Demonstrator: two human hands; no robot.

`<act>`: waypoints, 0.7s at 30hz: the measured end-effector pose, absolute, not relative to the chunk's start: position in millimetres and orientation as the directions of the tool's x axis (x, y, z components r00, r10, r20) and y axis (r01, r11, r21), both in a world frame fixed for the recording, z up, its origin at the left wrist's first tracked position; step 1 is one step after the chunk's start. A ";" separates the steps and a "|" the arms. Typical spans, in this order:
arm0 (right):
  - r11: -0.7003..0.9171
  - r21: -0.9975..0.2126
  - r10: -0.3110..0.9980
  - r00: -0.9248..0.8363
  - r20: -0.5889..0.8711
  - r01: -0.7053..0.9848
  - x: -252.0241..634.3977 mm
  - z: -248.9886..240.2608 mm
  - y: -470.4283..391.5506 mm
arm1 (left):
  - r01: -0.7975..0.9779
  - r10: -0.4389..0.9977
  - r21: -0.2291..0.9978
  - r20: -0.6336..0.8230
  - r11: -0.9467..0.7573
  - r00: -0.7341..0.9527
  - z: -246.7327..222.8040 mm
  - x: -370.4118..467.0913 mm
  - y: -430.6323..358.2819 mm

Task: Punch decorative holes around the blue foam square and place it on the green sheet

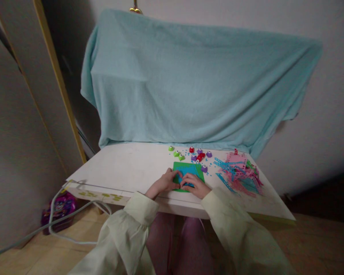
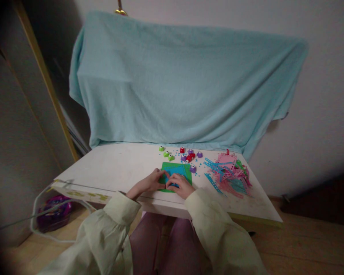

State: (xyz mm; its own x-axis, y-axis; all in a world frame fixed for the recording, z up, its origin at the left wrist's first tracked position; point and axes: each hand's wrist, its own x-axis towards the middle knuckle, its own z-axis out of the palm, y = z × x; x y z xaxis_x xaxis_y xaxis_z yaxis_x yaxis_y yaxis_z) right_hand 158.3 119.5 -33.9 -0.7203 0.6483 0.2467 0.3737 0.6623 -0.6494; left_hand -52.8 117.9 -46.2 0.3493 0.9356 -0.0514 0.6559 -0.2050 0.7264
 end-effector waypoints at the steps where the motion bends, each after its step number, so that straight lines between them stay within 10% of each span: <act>1: 0.659 -0.655 0.648 -0.721 0.246 0.369 158.8 -33.4 119.5 | 0.658 0.935 0.725 -0.057 -0.203 0.351 -45.6 -52.8 117.8; 21: 0.533 -0.811 0.627 -0.756 0.187 0.241 192.7 -18.7 124.4 | 0.714 0.964 0.671 0.003 -0.198 0.264 -40.7 -43.7 106.6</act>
State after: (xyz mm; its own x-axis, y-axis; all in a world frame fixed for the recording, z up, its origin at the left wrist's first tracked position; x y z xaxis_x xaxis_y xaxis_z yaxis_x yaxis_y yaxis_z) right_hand 192.7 124.4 -18.7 -0.7561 0.6271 0.1874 0.2411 0.5330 -0.8110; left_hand -43.7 106.6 -40.7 0.2643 0.9644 0.0030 0.7142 -0.1978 0.6714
